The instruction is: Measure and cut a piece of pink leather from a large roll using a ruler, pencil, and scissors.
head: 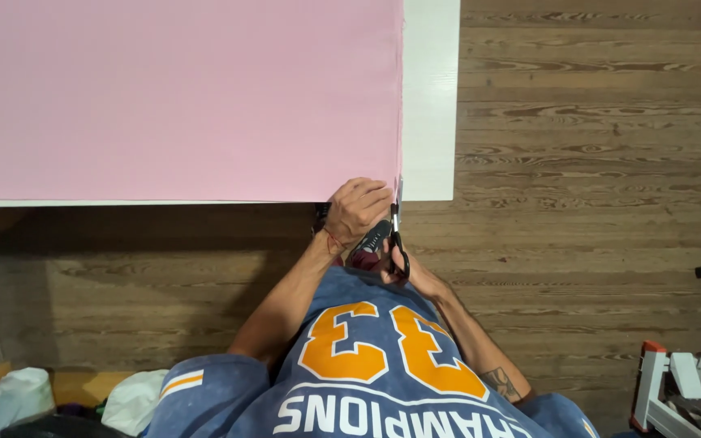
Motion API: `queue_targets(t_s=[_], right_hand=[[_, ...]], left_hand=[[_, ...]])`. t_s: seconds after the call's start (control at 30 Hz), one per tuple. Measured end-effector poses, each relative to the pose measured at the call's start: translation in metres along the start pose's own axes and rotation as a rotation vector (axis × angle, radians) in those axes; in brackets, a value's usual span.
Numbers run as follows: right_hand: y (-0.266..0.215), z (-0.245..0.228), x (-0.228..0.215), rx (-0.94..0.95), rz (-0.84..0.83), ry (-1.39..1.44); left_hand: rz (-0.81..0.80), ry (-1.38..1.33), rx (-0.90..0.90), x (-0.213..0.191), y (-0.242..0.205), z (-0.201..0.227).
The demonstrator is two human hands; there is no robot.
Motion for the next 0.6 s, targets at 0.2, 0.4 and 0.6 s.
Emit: queue_targets(t_s=[0.2, 0.4, 0.6], right_hand=[[0.005, -0.015, -0.001, -0.034, 0.0, 0.09], [0.009, -0.015, 0.001, -0.107, -0.002, 0.161], [0.011, -0.011, -0.001, -0.169, 0.014, 0.215]], left_hand=[[0.016, -0.023, 0.034, -0.016, 0.017, 0.007], [0.023, -0.023, 0.032, -0.009, 0.011, 0.002], [0.004, -0.026, 0.034, -0.013, 0.017, 0.003]])
Point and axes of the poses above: each hand's wrist, its own y-axis towards the middle knuckle, its own x-axis out of the palm, z = x × y, the point moved 9 cm from there along y, towards the middle knuckle, and after that the axes turned 3 degrees about -x, right-handed, at the moved point
